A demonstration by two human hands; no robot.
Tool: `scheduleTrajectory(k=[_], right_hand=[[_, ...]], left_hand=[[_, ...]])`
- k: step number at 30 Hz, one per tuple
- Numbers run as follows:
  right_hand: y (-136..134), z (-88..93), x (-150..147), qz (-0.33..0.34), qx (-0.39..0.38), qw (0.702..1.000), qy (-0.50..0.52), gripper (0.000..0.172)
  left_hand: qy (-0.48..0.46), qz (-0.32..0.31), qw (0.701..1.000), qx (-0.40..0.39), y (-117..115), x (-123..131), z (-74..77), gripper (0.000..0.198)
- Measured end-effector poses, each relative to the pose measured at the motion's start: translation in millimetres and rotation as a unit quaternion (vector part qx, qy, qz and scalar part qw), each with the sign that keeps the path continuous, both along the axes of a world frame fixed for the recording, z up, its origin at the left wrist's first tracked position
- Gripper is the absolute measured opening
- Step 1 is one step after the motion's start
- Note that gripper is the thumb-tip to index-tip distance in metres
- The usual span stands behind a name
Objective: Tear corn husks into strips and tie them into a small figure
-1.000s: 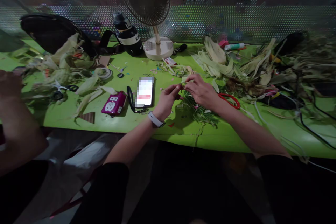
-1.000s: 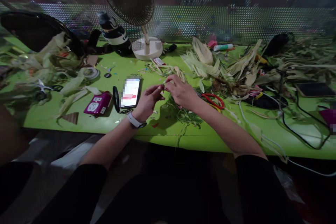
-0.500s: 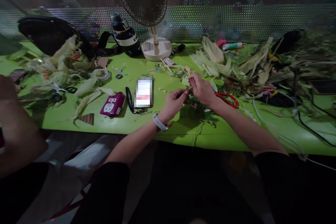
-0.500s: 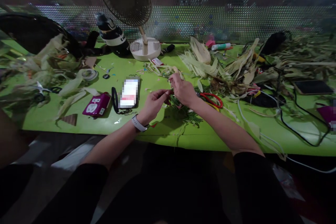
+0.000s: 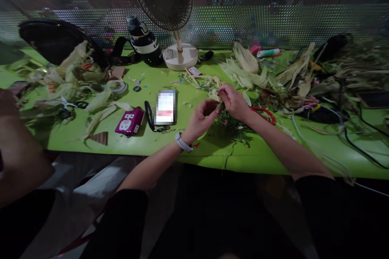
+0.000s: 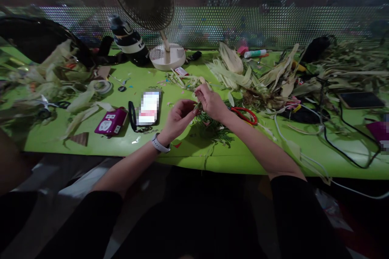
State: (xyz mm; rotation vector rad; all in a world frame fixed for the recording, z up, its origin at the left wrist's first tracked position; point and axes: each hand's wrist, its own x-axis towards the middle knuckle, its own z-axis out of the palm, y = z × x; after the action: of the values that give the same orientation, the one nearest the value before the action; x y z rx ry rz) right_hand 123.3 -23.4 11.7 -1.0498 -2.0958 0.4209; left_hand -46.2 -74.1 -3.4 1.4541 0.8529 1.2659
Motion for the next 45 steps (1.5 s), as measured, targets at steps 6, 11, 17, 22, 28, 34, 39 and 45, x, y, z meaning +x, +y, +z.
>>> scheduleTrajectory(k=[6, 11, 17, 22, 28, 34, 39, 45], right_hand=[[1.4, -1.8, -0.7, 0.007, 0.014, 1.000, -0.013, 0.051], [3.4, -3.2, 0.6, 0.015, 0.003, 1.000, -0.003, 0.051], [4.4, -3.8, 1.6, 0.023, -0.004, 1.000, -0.004, 0.050], [3.0, -5.4, -0.5, 0.022, -0.006, 1.000, -0.014, 0.047], [1.1, -4.6, -1.6, 0.027, -0.015, 1.000, 0.000, 0.052], [-0.4, -1.9, -0.8, 0.053, -0.023, 0.998, 0.029, 0.049], [-0.3, -0.4, 1.9, 0.061, -0.029, 0.997, 0.025, 0.050], [-1.4, -3.6, 2.3, 0.075, -0.043, 0.996, 0.033, 0.050]], left_hand=[[0.073, 0.016, 0.991, 0.112, 0.5, -4.5, 5.6, 0.020], [0.064, -0.006, 0.994, 0.090, 3.0, -7.1, 3.9, 0.025], [0.044, -0.018, 0.996, 0.071, 3.5, -7.5, 3.2, 0.029], [0.075, 0.025, 0.995, 0.069, 4.6, -7.1, 5.2, 0.021], [0.027, 0.047, 0.997, 0.052, 9.3, -8.1, 4.9, 0.014], [0.028, -0.007, 0.998, 0.052, 18.9, -16.0, 11.1, 0.018], [0.018, -0.065, 0.997, 0.042, 24.1, -20.3, 15.3, 0.022], [-0.032, -0.078, 0.996, -0.039, 22.1, -14.5, 12.3, 0.031]])
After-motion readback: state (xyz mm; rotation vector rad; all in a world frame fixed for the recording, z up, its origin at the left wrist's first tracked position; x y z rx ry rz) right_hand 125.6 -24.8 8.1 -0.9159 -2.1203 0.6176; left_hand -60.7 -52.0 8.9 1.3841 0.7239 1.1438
